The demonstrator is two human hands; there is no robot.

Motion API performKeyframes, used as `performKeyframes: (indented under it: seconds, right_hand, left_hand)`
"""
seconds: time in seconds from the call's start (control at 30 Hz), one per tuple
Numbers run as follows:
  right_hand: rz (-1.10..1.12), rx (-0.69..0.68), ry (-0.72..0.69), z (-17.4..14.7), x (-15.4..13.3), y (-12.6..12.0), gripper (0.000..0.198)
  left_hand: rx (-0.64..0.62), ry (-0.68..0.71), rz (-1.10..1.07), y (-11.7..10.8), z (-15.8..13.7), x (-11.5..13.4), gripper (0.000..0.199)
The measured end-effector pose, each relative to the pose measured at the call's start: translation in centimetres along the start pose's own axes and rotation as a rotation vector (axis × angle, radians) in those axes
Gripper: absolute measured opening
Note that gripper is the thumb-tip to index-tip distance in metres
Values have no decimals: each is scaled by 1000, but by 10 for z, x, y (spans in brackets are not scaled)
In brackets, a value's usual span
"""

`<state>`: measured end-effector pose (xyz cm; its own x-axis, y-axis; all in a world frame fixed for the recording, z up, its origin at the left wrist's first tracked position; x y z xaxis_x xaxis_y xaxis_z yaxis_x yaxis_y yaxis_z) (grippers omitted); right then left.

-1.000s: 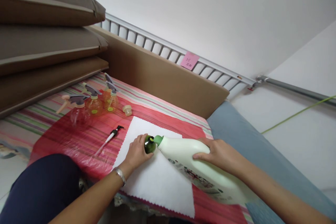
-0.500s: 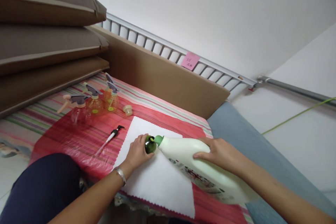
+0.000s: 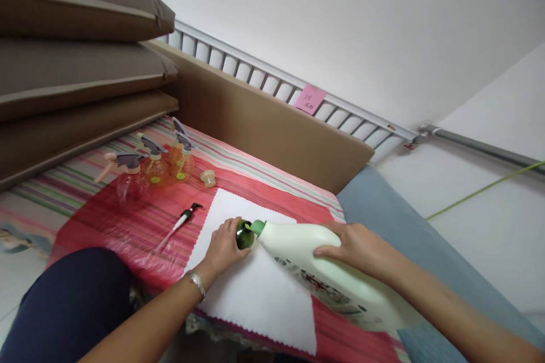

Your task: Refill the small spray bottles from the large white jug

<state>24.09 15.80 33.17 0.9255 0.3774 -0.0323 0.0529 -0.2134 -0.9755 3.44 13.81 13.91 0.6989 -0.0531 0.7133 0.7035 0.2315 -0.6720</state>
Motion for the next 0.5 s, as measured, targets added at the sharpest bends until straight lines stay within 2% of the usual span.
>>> performKeyframes:
  seconds: [0.5]
  right_hand:
    - [-43, -16, 8, 1, -2, -2, 40]
  left_hand:
    - [-6, 6, -1, 0, 0, 1, 72]
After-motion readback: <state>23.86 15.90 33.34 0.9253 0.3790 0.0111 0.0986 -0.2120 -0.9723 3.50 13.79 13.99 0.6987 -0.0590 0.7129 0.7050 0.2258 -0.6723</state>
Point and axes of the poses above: each hand's wrist, its own z-axis towards the middle knuckle, its own y-axis out of the palm, x = y × z, the point moved 10 cm from there along z, towards the middle knuckle, and after that the axes turned 3 degrees about z, right-handed, at the moved point
